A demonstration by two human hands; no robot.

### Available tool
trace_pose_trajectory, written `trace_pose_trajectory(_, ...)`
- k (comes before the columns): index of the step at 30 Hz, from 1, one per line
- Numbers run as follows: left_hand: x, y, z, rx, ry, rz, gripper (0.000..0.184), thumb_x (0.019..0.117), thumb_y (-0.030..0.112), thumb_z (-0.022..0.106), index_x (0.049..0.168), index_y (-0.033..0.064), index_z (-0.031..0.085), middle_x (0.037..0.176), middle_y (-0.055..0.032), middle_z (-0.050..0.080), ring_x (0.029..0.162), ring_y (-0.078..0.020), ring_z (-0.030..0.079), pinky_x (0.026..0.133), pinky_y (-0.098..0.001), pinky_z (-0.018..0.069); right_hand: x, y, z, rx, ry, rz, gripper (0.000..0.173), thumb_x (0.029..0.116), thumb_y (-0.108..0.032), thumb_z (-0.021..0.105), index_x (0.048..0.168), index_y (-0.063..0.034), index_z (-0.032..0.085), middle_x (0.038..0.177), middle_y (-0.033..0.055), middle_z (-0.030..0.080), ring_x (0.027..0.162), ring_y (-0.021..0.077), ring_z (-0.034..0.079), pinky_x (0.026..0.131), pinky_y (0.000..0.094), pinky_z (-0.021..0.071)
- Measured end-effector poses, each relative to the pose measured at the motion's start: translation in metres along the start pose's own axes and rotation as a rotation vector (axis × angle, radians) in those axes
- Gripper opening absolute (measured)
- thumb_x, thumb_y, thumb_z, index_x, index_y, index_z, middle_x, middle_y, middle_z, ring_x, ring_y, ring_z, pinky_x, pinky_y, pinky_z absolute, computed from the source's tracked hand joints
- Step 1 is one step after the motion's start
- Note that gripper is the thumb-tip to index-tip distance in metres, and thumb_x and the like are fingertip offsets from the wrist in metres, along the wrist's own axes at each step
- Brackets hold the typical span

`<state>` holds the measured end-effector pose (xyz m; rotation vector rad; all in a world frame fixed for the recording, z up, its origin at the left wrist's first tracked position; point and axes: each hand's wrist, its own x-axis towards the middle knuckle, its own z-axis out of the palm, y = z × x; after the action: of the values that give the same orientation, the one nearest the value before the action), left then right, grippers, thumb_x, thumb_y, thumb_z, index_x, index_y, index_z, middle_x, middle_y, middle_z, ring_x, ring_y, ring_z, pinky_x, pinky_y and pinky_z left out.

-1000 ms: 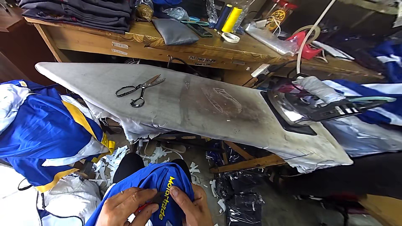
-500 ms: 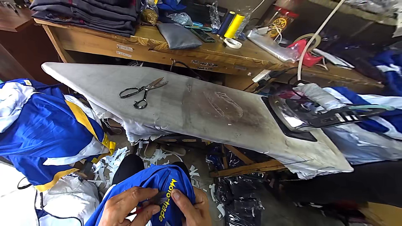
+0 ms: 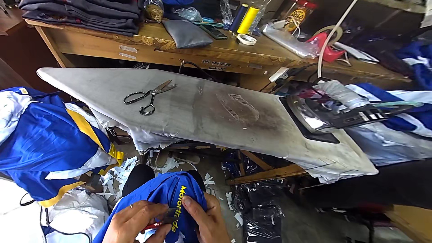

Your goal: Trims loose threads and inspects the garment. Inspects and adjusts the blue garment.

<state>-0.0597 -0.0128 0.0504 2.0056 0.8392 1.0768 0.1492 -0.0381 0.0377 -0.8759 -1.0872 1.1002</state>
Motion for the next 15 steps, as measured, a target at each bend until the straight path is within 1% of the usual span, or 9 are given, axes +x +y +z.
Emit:
trace_pose_trajectory(8,-0.0017,0.0040,-0.0006,0.070,-0.003,0.001,0.022,0.0935,0.018,0.075,0.109,0.0024,0.074,0.092,-0.0087,0.074,0.083,-0.0086,0.067,0.075,-0.0214,0.0555,-0.0015,-0.0003,-0.0002,-0.037,0.011,-0.017,0.014,0.1009,-0.008,0.060,0.098,-0.0094,0.074,0.091,-0.0025,0.075,0.086,0.0030,0.071,0.080,0.0239,0.0600)
trace_pose_trajectory(15,-0.0022,0.0013,0.0006,0.029,-0.011,-0.016,0.023,0.0934,0.018,0.076,0.110,0.0019,0.074,0.091,-0.0083,0.073,0.081,-0.0081,0.066,0.073,-0.0210,0.0550,-0.0023,0.0000,0.0010,-0.064,0.009,-0.037,0.014,0.1007,-0.007,0.060,0.098,-0.0088,0.074,0.089,-0.0033,0.075,0.085,0.0019,0.071,0.079,0.0228,0.0597)
